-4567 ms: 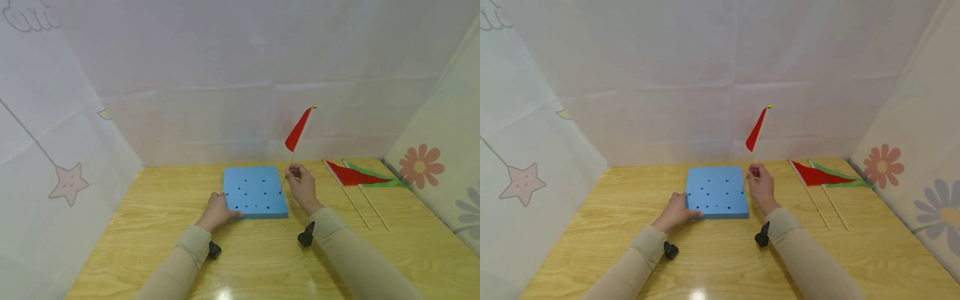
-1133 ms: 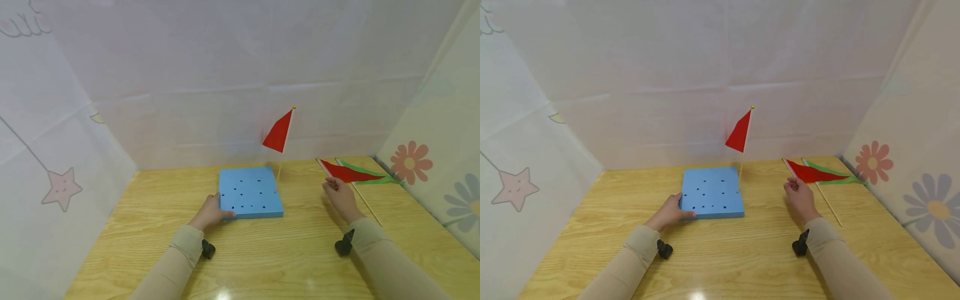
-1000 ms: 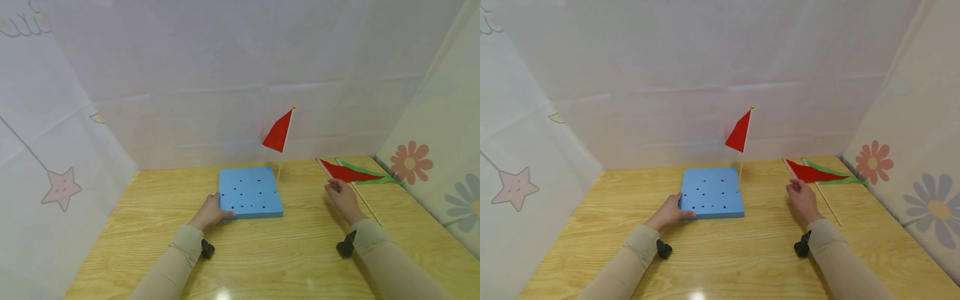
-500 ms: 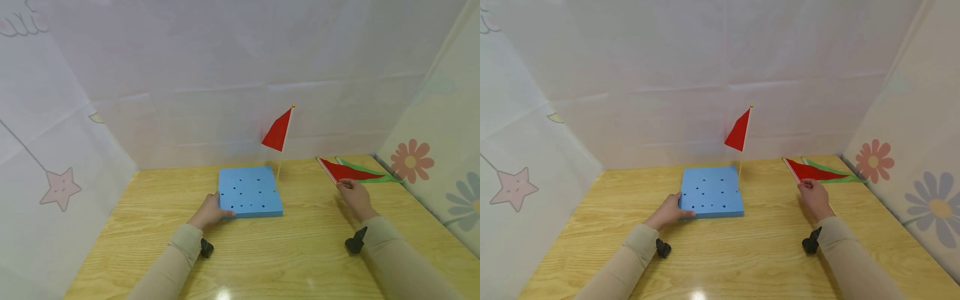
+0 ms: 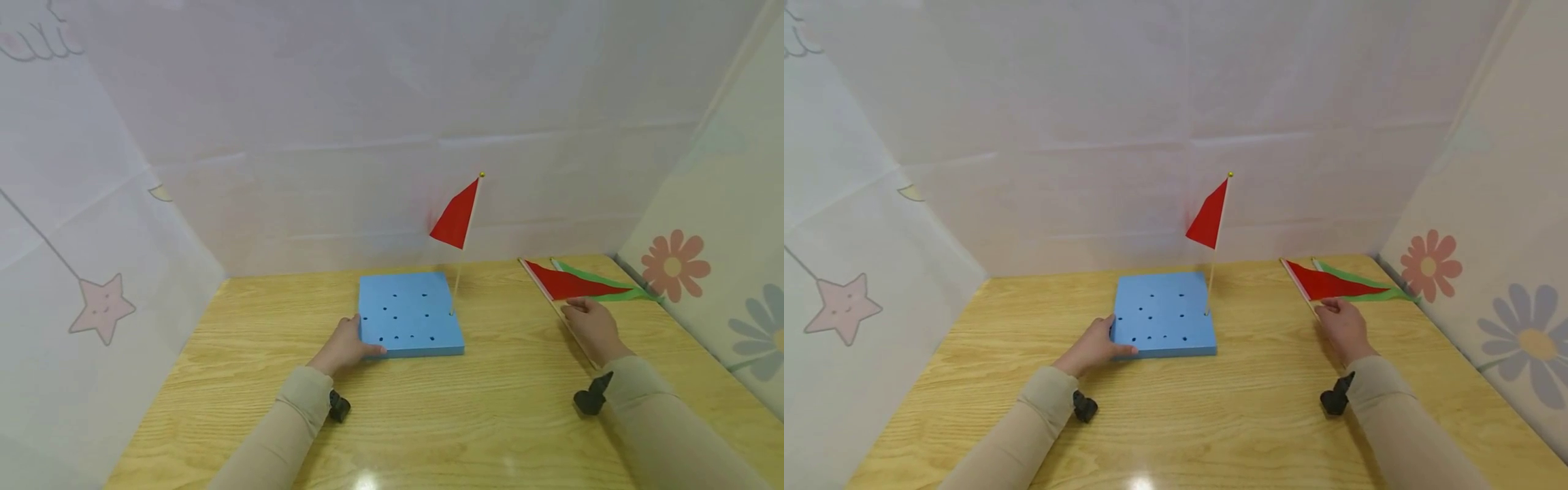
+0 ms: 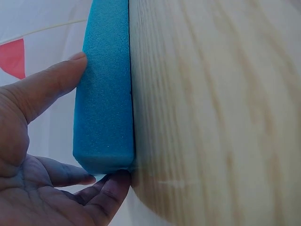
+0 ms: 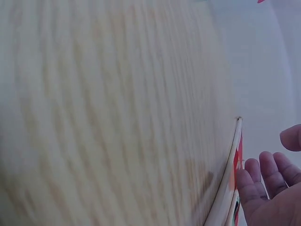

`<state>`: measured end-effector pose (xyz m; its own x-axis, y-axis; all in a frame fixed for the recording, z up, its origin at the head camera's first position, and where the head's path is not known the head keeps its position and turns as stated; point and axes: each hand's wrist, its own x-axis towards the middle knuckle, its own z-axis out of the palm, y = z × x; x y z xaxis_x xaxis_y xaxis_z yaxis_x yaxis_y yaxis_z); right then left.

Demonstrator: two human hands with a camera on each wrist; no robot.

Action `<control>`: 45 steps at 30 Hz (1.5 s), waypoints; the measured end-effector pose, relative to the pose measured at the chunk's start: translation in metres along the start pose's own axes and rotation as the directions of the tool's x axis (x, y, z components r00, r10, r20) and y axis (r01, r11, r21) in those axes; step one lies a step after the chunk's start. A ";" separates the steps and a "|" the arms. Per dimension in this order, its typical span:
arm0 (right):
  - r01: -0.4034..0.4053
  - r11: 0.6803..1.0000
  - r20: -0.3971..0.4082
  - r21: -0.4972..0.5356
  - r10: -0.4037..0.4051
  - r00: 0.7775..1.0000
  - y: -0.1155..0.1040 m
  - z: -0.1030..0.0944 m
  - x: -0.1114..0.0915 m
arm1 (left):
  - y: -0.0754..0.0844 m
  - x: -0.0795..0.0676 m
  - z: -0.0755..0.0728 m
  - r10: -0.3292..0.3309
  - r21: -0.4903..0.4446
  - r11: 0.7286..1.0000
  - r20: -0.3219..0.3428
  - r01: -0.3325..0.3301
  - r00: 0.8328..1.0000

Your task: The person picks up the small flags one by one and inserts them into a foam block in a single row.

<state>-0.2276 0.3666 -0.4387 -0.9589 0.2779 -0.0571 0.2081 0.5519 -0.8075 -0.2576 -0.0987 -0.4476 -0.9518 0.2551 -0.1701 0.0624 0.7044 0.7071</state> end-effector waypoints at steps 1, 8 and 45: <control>0.000 1.000 0.007 0.014 0.000 1.000 0.001 -0.001 0.000 | 0.000 0.000 0.000 0.000 0.003 1.000 -0.001 0.000 1.000; -0.031 0.991 0.052 0.127 0.024 0.998 0.010 -0.005 0.000 | 0.001 -0.001 -0.001 -0.009 -0.007 1.000 -0.006 0.009 1.000; -0.001 0.978 0.071 -0.208 0.016 0.997 0.013 -0.004 0.009 | 0.002 -0.004 -0.004 -0.008 -0.038 0.999 -0.013 0.007 1.000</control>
<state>-0.2330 0.3793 -0.4475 -0.9667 0.2299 -0.1121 0.2446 0.7029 -0.6679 -0.2554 -0.1009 -0.4424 -0.9560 0.2413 -0.1666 0.0443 0.6805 0.7314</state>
